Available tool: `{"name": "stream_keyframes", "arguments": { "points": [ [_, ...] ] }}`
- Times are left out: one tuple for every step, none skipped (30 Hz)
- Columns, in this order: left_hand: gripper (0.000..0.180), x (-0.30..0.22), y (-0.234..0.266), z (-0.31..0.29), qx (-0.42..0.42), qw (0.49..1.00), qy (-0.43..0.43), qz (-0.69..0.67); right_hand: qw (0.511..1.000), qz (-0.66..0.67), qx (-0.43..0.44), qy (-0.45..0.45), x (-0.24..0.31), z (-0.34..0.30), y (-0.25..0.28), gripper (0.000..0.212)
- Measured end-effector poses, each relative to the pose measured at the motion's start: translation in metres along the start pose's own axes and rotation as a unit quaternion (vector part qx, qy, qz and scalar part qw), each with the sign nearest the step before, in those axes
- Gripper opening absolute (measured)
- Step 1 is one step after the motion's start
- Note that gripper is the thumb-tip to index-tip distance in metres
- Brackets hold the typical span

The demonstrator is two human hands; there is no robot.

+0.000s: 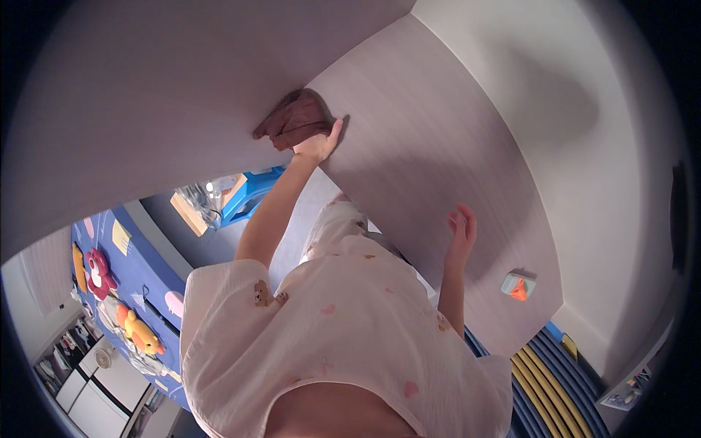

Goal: The person wipes the top of a wooden desk and the interior corners of a built-in wall unit with a cloth.

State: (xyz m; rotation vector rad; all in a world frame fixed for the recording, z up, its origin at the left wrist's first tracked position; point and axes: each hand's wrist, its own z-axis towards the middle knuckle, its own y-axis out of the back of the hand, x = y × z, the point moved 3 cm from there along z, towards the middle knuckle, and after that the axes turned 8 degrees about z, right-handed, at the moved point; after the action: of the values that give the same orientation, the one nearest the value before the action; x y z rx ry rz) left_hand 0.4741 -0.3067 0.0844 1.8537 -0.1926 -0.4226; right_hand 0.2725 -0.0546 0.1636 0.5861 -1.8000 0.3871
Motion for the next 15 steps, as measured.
{"name": "stream_keyframes", "arguments": {
  "points": [
    [0.072, -0.006, 0.010, 0.005, 0.003, 1.000, -0.007, 0.002, 1.000, 0.002, -0.008, -0.001, -0.001, 0.001, -0.001, 0.020],
    [0.070, -0.013, 0.018, 0.010, 0.027, 0.999, -0.035, 0.025, 1.000, -0.007, -0.001, -0.002, -0.001, 0.003, -0.003, 0.020],
    [0.069, -0.019, 0.021, 0.016, 0.052, 0.995, -0.065, 0.049, 1.000, -0.015, 0.003, -0.002, -0.001, 0.003, -0.004, 0.020],
    [0.069, -0.024, 0.019, 0.025, 0.053, 0.995, -0.074, 0.051, 1.000, -0.013, -0.005, -0.003, -0.001, 0.003, -0.004, 0.020],
    [0.069, -0.027, 0.017, 0.037, 0.022, 0.993, -0.091, 0.068, 1.000, -0.021, 0.000, 0.003, -0.001, 0.002, -0.006, 0.020],
    [0.068, -0.032, 0.011, 0.051, -0.009, 0.990, -0.112, 0.083, 1.000, -0.030, 0.002, 0.009, -0.001, 0.001, -0.005, 0.019],
    [0.068, -0.033, -0.003, 0.067, -0.061, 0.986, -0.115, 0.103, 0.999, -0.029, -0.009, 0.009, -0.003, -0.001, -0.002, 0.019],
    [0.068, -0.040, -0.001, 0.080, -0.060, 0.985, -0.127, 0.102, 0.999, -0.028, -0.018, 0.014, -0.006, -0.004, 0.002, 0.019],
    [0.066, -0.046, -0.001, 0.094, -0.041, 0.987, -0.131, 0.079, 0.999, -0.028, -0.026, 0.019, -0.007, -0.007, 0.006, 0.019],
    [0.066, -0.054, -0.003, 0.103, 0.008, 0.988, -0.144, 0.056, 0.999, -0.026, -0.039, 0.020, -0.007, -0.011, 0.011, 0.019],
    [0.065, -0.066, 0.006, 0.109, 0.059, 0.986, -0.155, 0.033, 0.998, -0.030, -0.049, 0.011, -0.007, -0.016, 0.015, 0.019],
    [0.064, -0.078, 0.014, 0.110, 0.112, 0.980, -0.162, 0.009, 0.998, -0.033, -0.059, 0.001, -0.009, -0.022, 0.019, 0.019],
    [0.066, -0.083, 0.006, 0.127, -0.011, 0.982, -0.177, 0.062, 0.997, -0.031, -0.071, 0.000, -0.011, -0.028, 0.024, 0.019],
    [0.069, -0.094, 0.016, 0.135, -0.020, 0.979, -0.189, 0.072, 0.995, -0.027, -0.097, -0.012, -0.016, -0.035, 0.029, 0.019],
    [0.072, -0.106, 0.027, 0.142, -0.028, 0.976, -0.202, 0.082, 0.992, -0.023, -0.122, -0.026, -0.021, -0.042, 0.034, 0.019]
  ]
}}
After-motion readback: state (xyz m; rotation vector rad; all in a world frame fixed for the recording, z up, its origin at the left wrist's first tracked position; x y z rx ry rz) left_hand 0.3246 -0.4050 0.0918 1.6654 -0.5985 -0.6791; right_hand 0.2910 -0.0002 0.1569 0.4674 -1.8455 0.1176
